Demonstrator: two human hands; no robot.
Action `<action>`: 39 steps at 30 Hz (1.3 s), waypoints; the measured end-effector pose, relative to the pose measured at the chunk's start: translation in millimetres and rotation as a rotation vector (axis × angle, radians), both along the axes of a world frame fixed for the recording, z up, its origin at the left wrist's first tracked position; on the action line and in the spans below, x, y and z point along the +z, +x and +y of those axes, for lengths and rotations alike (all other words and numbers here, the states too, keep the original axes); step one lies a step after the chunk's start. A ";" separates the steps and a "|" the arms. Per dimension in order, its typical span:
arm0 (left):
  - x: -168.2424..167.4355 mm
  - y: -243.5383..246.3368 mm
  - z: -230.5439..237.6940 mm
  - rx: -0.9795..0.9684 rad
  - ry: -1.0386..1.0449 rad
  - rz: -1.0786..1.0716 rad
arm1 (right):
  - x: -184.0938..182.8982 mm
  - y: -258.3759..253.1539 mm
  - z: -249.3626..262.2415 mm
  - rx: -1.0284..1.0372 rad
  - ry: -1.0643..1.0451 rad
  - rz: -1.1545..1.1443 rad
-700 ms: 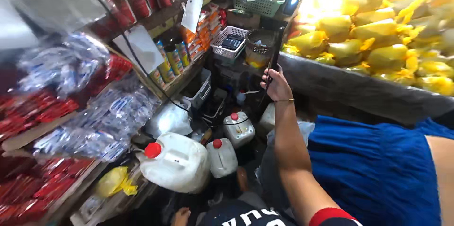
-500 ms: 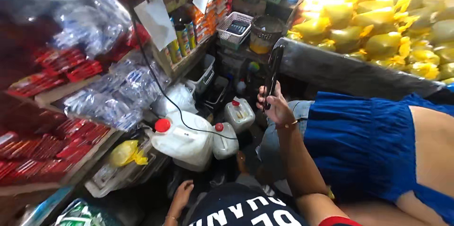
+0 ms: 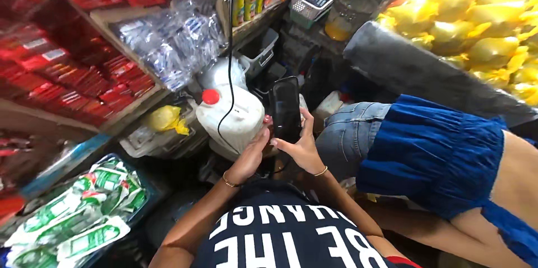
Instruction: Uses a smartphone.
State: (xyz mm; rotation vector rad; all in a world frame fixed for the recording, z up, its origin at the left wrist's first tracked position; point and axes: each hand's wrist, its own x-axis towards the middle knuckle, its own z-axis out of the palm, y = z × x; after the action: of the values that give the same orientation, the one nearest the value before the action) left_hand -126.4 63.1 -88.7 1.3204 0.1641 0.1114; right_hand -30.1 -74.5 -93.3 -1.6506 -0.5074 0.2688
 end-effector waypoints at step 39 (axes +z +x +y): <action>-31.7 -66.2 13.1 0.227 -0.565 0.168 | -44.7 -18.2 -32.5 0.448 -0.115 0.128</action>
State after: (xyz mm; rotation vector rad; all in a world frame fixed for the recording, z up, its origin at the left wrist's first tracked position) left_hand -192.6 76.3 -120.4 0.7432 0.4544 0.1346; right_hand -48.3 -107.0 -138.0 -1.6030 -0.7737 0.7401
